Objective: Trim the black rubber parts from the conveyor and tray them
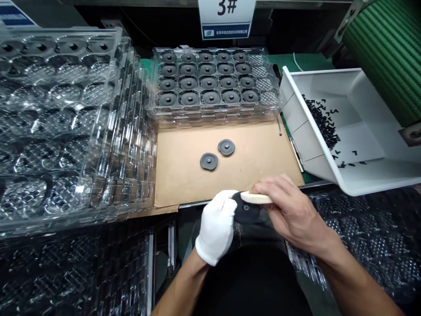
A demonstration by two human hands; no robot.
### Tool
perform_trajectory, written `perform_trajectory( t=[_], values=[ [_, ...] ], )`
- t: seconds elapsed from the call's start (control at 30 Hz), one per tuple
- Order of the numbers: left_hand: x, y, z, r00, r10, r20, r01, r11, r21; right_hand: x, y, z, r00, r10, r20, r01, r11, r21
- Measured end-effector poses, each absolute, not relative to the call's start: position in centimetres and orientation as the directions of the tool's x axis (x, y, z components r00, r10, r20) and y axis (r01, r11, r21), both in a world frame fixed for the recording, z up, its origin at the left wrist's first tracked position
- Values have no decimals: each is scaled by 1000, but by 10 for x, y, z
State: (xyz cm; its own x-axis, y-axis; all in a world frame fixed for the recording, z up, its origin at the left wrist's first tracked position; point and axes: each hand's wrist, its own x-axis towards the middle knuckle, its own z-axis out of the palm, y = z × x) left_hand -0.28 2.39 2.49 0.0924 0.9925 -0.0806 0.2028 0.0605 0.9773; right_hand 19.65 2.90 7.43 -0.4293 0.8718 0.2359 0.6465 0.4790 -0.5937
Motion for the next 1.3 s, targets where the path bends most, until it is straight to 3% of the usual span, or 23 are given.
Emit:
perform_trajectory(
  t=[0.33, 0.57, 0.7, 0.9, 1.1, 1.3],
  values=[
    [21, 27, 29, -270, 942, -200, 22, 213, 977, 173, 2, 53, -67, 930, 360, 696, 302, -652],
    [23, 27, 21, -310, 940, -145, 87, 179, 980, 151, -9, 49, -46, 946, 322, 575, 288, -765],
    [22, 24, 17, -266, 951, -156, 99, 187, 977, 152, 0, 54, 113, 943, 313, 522, 211, -826],
    [23, 16, 11, -213, 970, -116, 86, 137, 987, 144, 12, 60, -31, 940, 340, 613, 287, -736],
    [21, 21, 15, -304, 940, -155, 27, 171, 985, 152, 7, 59, -84, 954, 287, 656, 270, -705],
    [23, 24, 21, -303, 935, -184, 31, 202, 979, 171, 12, 52, 106, 884, 456, 789, 204, -579]
  ],
)
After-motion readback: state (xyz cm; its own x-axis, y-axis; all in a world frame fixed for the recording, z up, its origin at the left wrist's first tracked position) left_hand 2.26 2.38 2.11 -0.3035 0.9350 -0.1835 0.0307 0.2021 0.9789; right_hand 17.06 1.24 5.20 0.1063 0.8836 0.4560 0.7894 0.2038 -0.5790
